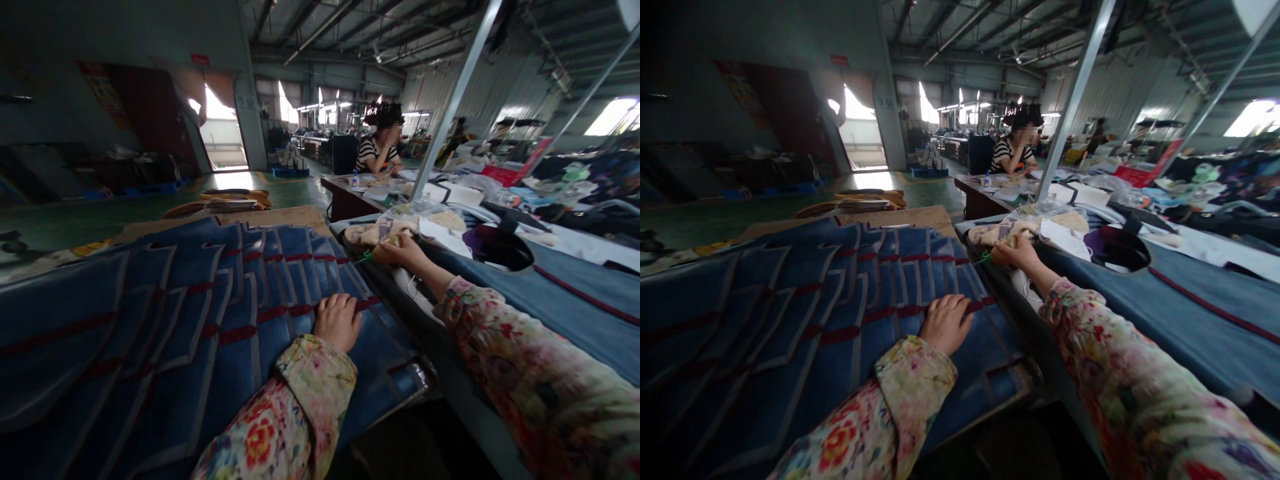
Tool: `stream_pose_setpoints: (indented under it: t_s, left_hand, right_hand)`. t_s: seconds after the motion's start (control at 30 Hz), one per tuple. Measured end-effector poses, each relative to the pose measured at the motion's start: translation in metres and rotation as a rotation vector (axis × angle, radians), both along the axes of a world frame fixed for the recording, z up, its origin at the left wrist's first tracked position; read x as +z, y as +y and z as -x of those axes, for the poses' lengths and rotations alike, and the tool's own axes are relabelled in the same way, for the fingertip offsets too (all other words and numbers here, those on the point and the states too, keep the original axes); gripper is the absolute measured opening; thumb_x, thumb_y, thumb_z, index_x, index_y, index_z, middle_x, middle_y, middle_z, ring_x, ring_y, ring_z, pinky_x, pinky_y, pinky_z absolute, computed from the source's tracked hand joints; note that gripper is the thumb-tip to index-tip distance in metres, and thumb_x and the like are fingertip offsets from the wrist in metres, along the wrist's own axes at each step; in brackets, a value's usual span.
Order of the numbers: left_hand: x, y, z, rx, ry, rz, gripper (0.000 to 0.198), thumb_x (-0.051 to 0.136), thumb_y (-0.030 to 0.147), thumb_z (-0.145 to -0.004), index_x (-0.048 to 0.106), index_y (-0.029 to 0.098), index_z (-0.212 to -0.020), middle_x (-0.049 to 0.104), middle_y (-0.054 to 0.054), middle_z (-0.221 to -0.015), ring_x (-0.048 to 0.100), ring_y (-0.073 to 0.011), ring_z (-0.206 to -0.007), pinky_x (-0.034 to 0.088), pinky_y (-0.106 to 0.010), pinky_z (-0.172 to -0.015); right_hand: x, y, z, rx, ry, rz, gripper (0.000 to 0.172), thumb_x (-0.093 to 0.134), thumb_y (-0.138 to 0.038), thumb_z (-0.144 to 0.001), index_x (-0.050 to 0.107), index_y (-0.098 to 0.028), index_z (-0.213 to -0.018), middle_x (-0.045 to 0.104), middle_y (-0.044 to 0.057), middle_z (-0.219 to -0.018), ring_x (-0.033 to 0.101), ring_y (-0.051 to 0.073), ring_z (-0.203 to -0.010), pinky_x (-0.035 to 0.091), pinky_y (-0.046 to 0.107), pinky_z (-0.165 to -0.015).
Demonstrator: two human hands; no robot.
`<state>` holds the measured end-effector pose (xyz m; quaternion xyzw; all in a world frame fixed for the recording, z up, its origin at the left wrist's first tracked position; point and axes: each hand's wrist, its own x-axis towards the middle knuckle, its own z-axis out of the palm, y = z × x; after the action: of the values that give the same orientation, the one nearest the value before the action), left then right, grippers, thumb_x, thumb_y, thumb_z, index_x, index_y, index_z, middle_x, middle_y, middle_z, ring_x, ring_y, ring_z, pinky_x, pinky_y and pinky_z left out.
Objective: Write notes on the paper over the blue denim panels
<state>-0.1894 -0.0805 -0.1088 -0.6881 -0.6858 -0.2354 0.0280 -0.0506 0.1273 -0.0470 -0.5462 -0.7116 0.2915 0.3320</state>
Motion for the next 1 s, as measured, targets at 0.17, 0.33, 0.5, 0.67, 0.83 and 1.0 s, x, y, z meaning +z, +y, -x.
stream_pose_setpoints:
  t_s: [0.17,0.33,0.5,0.67,0.83,1.0]
  left_hand:
    - [-0.001,0.0,0.0,0.001,0.001,-0.006,0.027,0.049,0.031,-0.086,0.053,0.021,-0.111,0.058,-0.003,-0.115,0.046,-0.0209,-0.11,0.035,-0.04,-0.092]
    - [0.0,0.0,0.0,-0.001,0.007,0.002,0.027,0.048,0.031,-0.086,0.053,0.021,-0.111,0.058,-0.003,-0.115,0.047,-0.0212,-0.109,0.035,-0.041,-0.091]
    - [0.002,0.0,-0.001,0.004,0.007,0.001,0.027,0.048,0.031,-0.086,0.053,0.021,-0.111,0.058,-0.003,-0.114,0.047,-0.0214,-0.109,0.036,-0.041,-0.091]
    - [0.004,-0.001,-0.001,0.008,0.008,0.001,0.027,0.048,0.03,-0.086,0.053,0.021,-0.111,0.058,-0.003,-0.115,0.047,-0.0212,-0.108,0.036,-0.04,-0.091]
    - [0.004,-0.001,-0.002,0.008,0.004,0.019,0.028,0.048,0.03,-0.086,0.053,0.02,-0.111,0.058,-0.003,-0.115,0.047,-0.0211,-0.109,0.036,-0.041,-0.092]
    - [0.004,-0.001,-0.001,0.007,0.0,0.018,0.027,0.049,0.03,-0.086,0.053,0.021,-0.111,0.058,-0.003,-0.114,0.047,-0.0208,-0.109,0.035,-0.04,-0.091]
  right_hand:
    - [0.0,0.0,0.003,-0.005,-0.047,-0.007,0.059,0.068,-0.052,-0.067,0.053,-0.012,-0.108,0.062,0.011,-0.094,0.059,0.023,-0.088,0.05,0.03,-0.073]
    - [-0.004,0.005,0.005,-0.002,-0.057,-0.025,0.058,0.066,-0.053,-0.068,0.052,-0.013,-0.108,0.061,0.01,-0.092,0.059,0.022,-0.086,0.05,0.03,-0.072]
    - [-0.007,0.009,0.004,0.013,-0.101,-0.041,0.058,0.063,-0.056,-0.069,0.051,-0.014,-0.107,0.061,0.008,-0.089,0.058,0.021,-0.083,0.05,0.031,-0.069]
    - [-0.008,0.01,0.004,0.014,-0.117,-0.038,0.06,0.062,-0.058,-0.069,0.05,-0.013,-0.108,0.061,0.009,-0.088,0.059,0.021,-0.081,0.05,0.032,-0.067]
    - [-0.009,0.013,0.004,0.018,-0.122,-0.042,0.06,0.063,-0.058,-0.069,0.051,-0.013,-0.107,0.061,0.009,-0.09,0.059,0.02,-0.08,0.05,0.03,-0.068]
    - [-0.008,0.012,0.005,0.008,-0.123,-0.036,0.065,0.063,-0.058,-0.068,0.05,-0.012,-0.112,0.061,0.01,-0.093,0.059,0.02,-0.082,0.05,0.031,-0.07]
